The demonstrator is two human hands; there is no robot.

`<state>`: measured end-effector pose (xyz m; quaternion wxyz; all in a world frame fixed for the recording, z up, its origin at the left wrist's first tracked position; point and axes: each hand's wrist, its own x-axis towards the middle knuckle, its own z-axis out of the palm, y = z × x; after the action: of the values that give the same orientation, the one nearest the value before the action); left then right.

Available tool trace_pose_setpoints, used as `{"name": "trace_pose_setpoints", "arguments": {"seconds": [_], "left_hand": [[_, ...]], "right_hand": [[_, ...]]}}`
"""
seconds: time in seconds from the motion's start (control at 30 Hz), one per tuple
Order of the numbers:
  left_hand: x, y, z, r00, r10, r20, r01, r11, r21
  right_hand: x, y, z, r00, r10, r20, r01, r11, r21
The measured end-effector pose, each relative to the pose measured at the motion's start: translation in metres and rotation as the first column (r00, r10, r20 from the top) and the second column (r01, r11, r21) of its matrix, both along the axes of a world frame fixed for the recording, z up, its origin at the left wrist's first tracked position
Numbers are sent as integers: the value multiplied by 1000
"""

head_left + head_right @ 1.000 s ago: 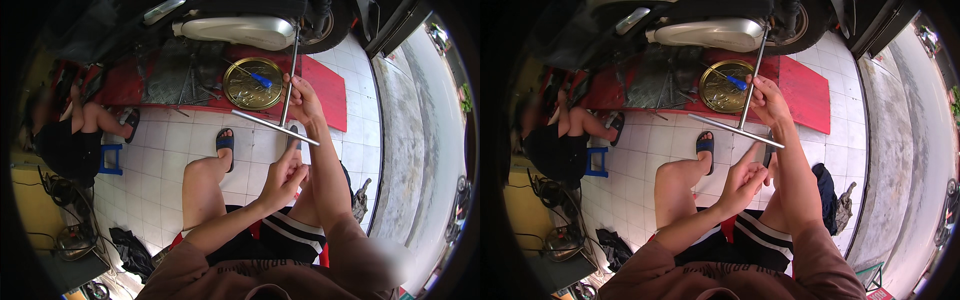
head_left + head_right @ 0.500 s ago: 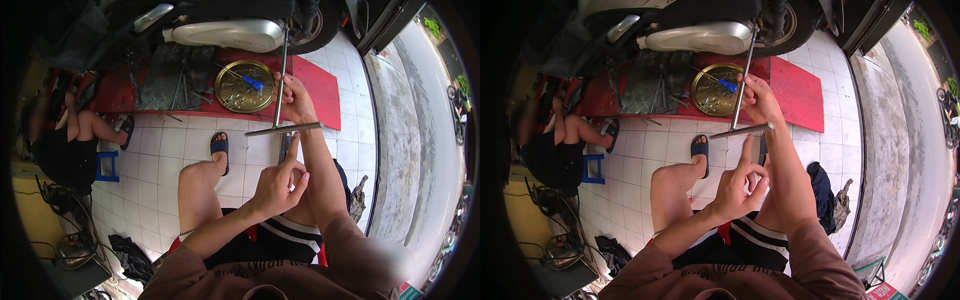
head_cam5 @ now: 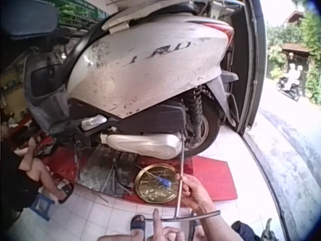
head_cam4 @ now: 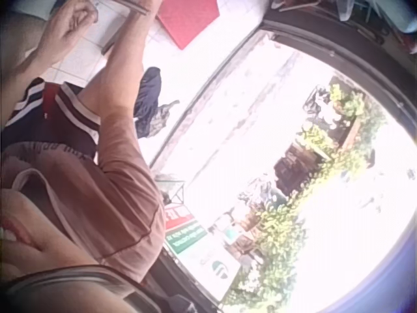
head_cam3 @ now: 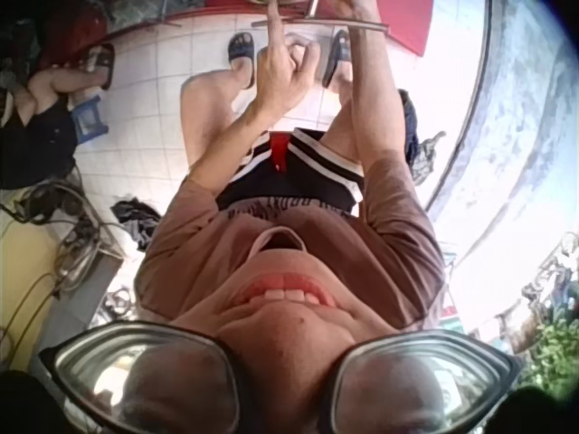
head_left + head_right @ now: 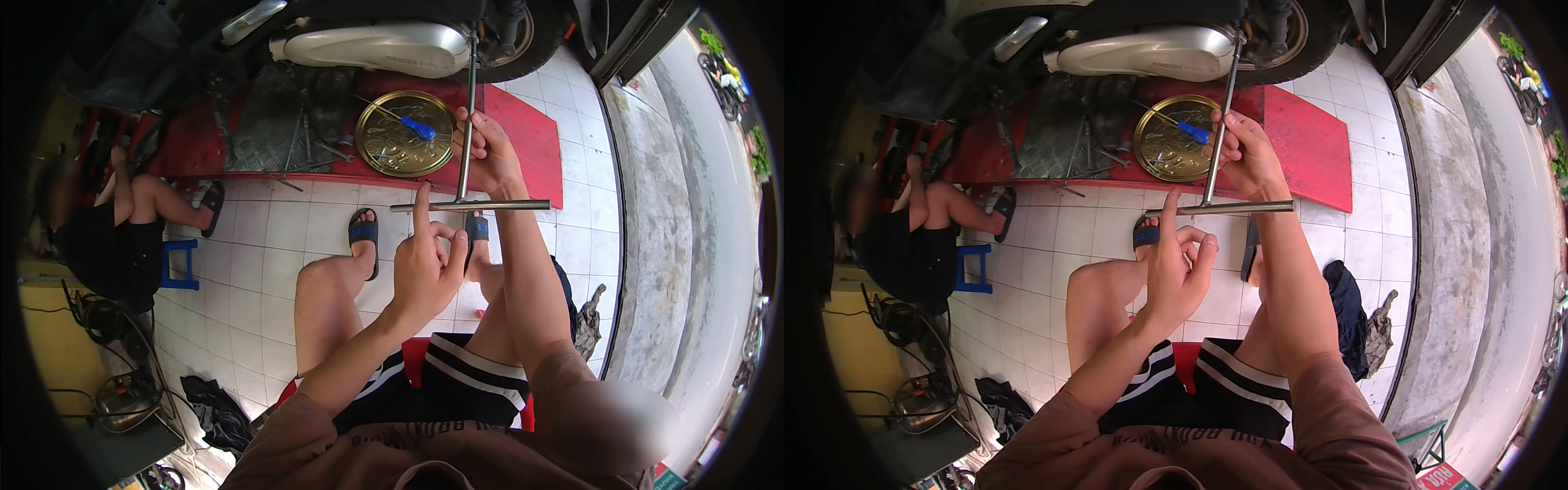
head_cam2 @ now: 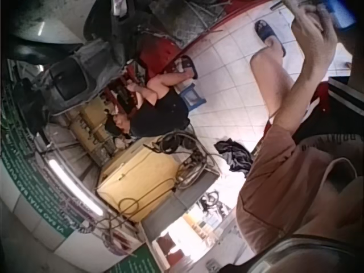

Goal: The person uses a blue screwdriver to loosen a screw on the side panel of a white motorcycle. They then switch to a T-handle wrench to tighten a bolt on the same area. The person is seated on a red stool in a workshop environment.

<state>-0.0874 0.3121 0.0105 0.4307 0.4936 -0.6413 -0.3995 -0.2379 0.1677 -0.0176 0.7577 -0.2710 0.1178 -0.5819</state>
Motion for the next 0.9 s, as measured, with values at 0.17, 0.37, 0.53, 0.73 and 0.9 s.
{"name": "trace_pose_setpoints", "arguments": {"seconds": [0.17,0.37,0.53,0.73,0.9], "left_hand": [[-14,17,1,985,-156,-70,162,983,90],[-5,6,20,941,-324,95,336,921,-197],[4,3,12,991,111,-68,-110,994,12],[-19,21,24,943,-321,-88,319,947,-28],[-14,15,11,943,72,-325,-18,986,168]], "right_hand": [[-1,-3,-4,998,17,61,-18,1000,13],[-1,-4,-6,1000,-14,-10,15,1000,16],[2,-7,-4,1000,-2,-30,2,1000,16],[1,-10,-7,998,-9,-60,11,1000,21],[1,-8,-3,998,4,-57,-3,1000,14]]}}
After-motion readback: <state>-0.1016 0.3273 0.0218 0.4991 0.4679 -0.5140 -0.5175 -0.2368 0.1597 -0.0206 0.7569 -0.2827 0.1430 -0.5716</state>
